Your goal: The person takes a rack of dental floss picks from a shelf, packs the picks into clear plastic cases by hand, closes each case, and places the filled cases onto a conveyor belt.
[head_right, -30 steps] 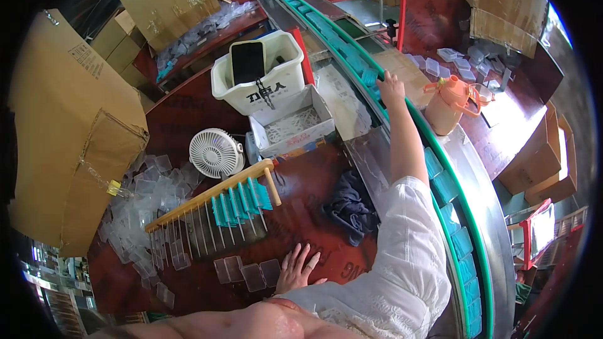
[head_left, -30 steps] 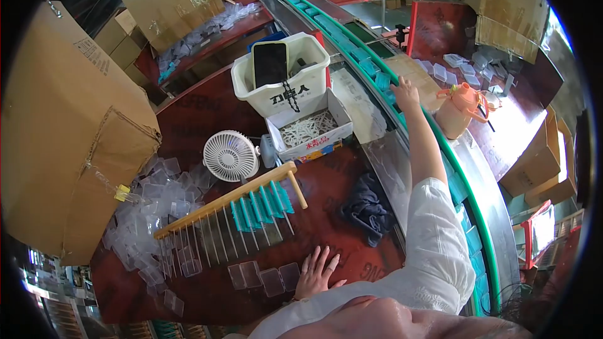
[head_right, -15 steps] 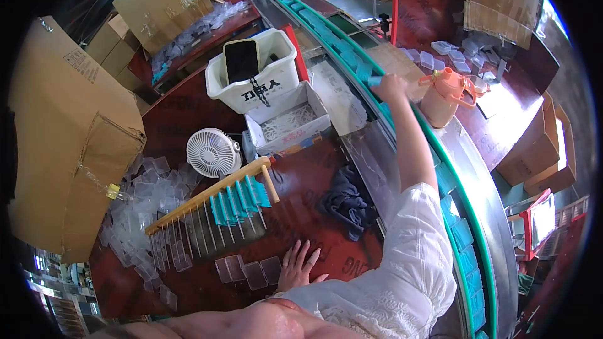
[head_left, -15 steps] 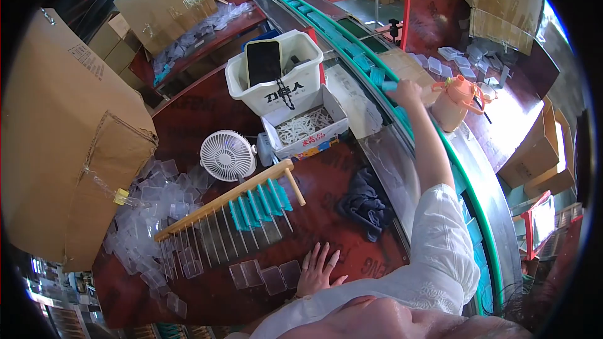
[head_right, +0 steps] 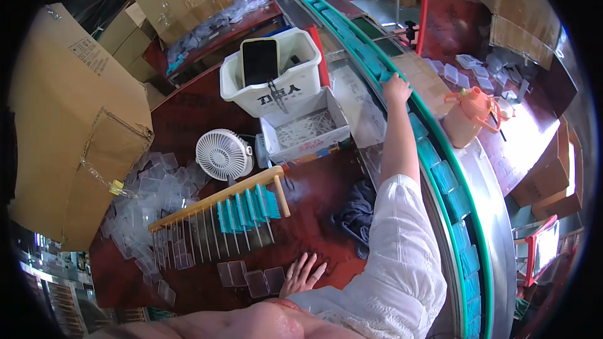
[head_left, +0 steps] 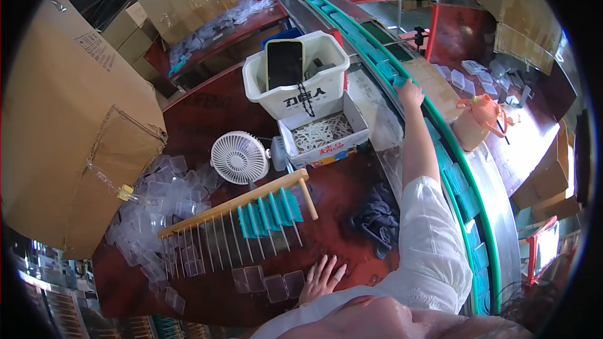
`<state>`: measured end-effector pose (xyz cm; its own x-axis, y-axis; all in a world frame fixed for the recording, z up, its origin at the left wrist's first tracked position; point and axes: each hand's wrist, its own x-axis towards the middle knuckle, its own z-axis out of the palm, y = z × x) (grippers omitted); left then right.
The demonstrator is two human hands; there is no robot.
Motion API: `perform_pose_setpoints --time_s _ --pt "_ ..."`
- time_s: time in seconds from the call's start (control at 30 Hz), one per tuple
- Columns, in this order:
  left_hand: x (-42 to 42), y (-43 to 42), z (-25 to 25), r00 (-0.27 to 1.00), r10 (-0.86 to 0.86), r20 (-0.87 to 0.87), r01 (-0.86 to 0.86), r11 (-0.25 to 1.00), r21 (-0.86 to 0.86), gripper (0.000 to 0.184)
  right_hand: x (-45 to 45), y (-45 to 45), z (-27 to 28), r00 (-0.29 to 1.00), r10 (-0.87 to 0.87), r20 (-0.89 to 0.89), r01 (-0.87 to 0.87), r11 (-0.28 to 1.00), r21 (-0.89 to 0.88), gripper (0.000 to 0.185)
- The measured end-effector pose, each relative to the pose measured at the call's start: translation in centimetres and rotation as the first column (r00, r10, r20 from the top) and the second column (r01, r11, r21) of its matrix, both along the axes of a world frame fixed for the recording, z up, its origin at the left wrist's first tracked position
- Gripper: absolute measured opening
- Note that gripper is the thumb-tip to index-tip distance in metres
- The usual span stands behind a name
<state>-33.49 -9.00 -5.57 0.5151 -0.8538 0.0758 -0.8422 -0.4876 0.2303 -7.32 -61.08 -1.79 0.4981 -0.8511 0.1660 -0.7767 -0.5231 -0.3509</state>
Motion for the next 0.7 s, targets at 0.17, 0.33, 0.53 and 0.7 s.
perform_pose_setpoints --time_s 0.17,0.33,0.53,0.7 --pt "-0.1 0.2 0.0 1.0 0.006 -0.009 -0.006 0.999 0.038 0.051 0.1 -3.4 -1.6 0.973 0.187 0.134 -0.202 0.974 0.104 0.038" --pt "-0.4 0.2 -0.3 0.999 0.014 -0.042 -0.013 1.0 0.003 0.051 0.3 -7.2 -5.1 0.819 0.57 0.068 -0.572 0.82 0.005 0.047" --pt "-0.3 0.1 -0.1 0.997 0.016 -0.072 -0.018 0.999 -0.028 0.057 -1.1 -0.8 -0.1 0.955 0.205 0.215 -0.239 0.96 0.143 0.044" --pt "-0.5 0.1 1.1 0.998 0.005 -0.065 -0.01 0.998 -0.065 0.058 -2.4 -3.8 -4.4 0.792 0.518 0.324 -0.418 0.846 -0.332 0.033"
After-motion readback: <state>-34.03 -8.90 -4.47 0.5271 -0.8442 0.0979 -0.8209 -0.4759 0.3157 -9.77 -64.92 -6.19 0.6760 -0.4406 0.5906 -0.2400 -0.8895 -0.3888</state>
